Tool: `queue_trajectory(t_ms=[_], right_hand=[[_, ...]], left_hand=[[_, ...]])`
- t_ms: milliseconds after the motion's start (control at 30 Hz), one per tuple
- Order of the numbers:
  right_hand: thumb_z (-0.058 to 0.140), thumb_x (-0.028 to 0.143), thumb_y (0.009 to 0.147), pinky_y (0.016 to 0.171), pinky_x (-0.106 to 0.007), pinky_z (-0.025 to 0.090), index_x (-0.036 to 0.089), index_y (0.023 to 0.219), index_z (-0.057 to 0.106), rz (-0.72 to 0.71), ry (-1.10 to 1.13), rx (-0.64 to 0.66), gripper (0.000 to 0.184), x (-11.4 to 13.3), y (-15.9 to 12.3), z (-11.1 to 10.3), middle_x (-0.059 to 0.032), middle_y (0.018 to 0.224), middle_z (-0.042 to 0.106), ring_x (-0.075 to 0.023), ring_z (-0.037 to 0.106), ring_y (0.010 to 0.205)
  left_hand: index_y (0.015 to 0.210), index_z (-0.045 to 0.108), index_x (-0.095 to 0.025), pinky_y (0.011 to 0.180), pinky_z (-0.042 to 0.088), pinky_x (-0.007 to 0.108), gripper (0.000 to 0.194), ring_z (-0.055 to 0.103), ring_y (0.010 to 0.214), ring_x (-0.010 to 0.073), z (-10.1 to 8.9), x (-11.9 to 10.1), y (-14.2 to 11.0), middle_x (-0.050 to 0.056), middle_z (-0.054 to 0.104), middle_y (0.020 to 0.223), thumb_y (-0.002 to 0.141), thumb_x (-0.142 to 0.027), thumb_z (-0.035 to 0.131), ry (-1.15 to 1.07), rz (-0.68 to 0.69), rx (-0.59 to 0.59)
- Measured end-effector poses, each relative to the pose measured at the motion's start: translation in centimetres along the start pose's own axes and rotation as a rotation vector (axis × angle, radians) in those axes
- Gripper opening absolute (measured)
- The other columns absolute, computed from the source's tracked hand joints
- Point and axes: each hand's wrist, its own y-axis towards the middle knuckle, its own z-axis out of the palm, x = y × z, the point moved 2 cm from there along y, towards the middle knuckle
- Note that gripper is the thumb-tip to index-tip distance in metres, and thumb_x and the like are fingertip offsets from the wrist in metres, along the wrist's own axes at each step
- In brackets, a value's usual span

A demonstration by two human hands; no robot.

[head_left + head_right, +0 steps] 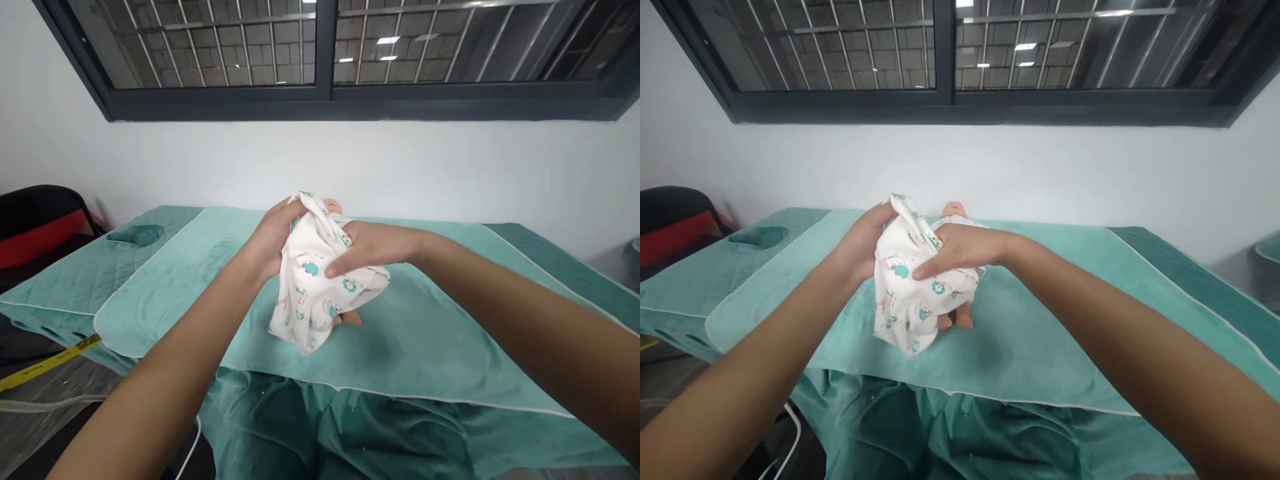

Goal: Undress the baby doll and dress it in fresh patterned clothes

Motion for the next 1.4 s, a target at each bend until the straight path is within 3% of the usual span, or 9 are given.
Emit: queue_trajectory(t_ms=[233,367,500,600,833,967,1067,1167,1400], right_hand=[[0.078,0.049,0.072,0.073,-0.032,0.054,0.015,0.085,0.071,-0.224,0.382,-0.423,0.037,-1.3,0.3,-1.3,-0.0069,0.089,0.071,-0.0208,0.067,0.083],[0.076,0.054,0.073,0.067,-0.030,0.054,0.017,0.091,0.070,-0.192,0.439,-0.538,0.041,-2.5,0.2,-0.4,-0.0065,0.088,0.071,-0.0198,0.067,0.078],[0.072,0.057,0.075,0.063,-0.029,0.053,0.014,0.093,0.071,-0.048,0.326,-0.193,0.047,-3.7,0.1,1.1,-0.0091,0.084,0.072,-0.0205,0.068,0.074],[0.075,0.053,0.075,0.065,-0.031,0.055,0.014,0.098,0.069,-0.042,0.327,-0.095,0.046,-4.3,0.1,1.2,-0.0095,0.088,0.072,-0.0225,0.069,0.078],[0.074,0.050,0.077,0.080,-0.034,0.056,0.017,0.104,0.068,-0.266,0.736,-0.447,0.043,-6.0,0.0,0.9,-0.0076,0.095,0.071,-0.0228,0.067,0.091],[0.072,0.050,0.079,0.082,-0.034,0.055,0.020,0.110,0.067,-0.131,0.732,-0.525,0.043,-8.8,-1.1,3.5,-0.0079,0.103,0.071,-0.0230,0.067,0.094],[0.080,0.043,0.072,0.087,-0.036,0.053,0.018,0.110,0.068,0.047,0.732,-0.366,0.047,-12.1,-2.3,6.1,-0.0091,0.107,0.071,-0.0237,0.067,0.096],[0.080,0.042,0.071,0.093,-0.040,0.050,0.018,0.116,0.066,0.174,0.767,-0.229,0.053,-15.6,-3.6,8.4,-0.0099,0.110,0.070,-0.0257,0.066,0.101],[0.066,0.055,0.079,0.087,-0.042,0.048,0.012,0.107,0.068,0.326,0.453,-0.524,0.051,-19.4,-6.4,9.0,-0.0107,0.105,0.071,-0.0319,0.064,0.100]], left_hand=[[0.100,0.071,-0.015,0.071,0.056,0.034,0.040,0.069,0.086,0.0273,-0.4,0.6,-2.7,0.011,0.073,0.094,0.066,-0.030,0.084,0.353,-0.341,0.387],[0.099,0.071,-0.015,0.079,0.056,0.032,0.029,0.070,0.092,0.0250,-0.6,0.7,-1.6,0.009,0.073,0.099,0.076,-0.031,0.076,0.105,-0.090,0.116],[0.093,0.071,-0.015,0.079,0.056,0.029,0.020,0.070,0.093,0.0231,-0.6,2.1,-0.4,0.006,0.074,0.096,0.080,-0.031,0.071,-0.061,-0.020,-0.039],[0.102,0.070,-0.016,0.075,0.056,0.028,0.029,0.070,0.091,0.0225,-0.7,3.5,-0.6,0.007,0.074,0.098,0.083,-0.039,0.070,-0.084,-0.113,-0.026],[0.114,0.067,-0.013,0.073,0.055,0.033,0.058,0.070,0.086,0.0264,-0.7,5.1,-2.7,0.013,0.073,0.101,0.063,-0.029,0.087,0.109,-0.372,0.250],[0.115,0.066,-0.014,0.077,0.053,0.033,0.054,0.068,0.092,0.0262,-0.5,6.1,-2.6,0.012,0.072,0.106,0.066,-0.029,0.083,0.143,-0.325,0.089],[0.106,0.069,-0.014,0.074,0.052,0.032,0.040,0.068,0.088,0.0252,-0.4,8.4,-2.7,0.009,0.074,0.099,0.069,-0.028,0.077,0.290,-0.353,-0.013],[0.089,0.071,-0.016,0.066,0.050,0.030,0.021,0.066,0.080,0.0241,0.1,11.3,-3.2,0.006,0.074,0.087,0.072,-0.027,0.068,0.496,-0.452,0.071],[0.092,0.072,-0.018,0.069,0.047,0.028,0.026,0.065,0.088,0.0259,1.2,13.8,-2.9,0.004,0.073,0.091,0.073,-0.034,0.061,0.918,-0.491,0.302]])
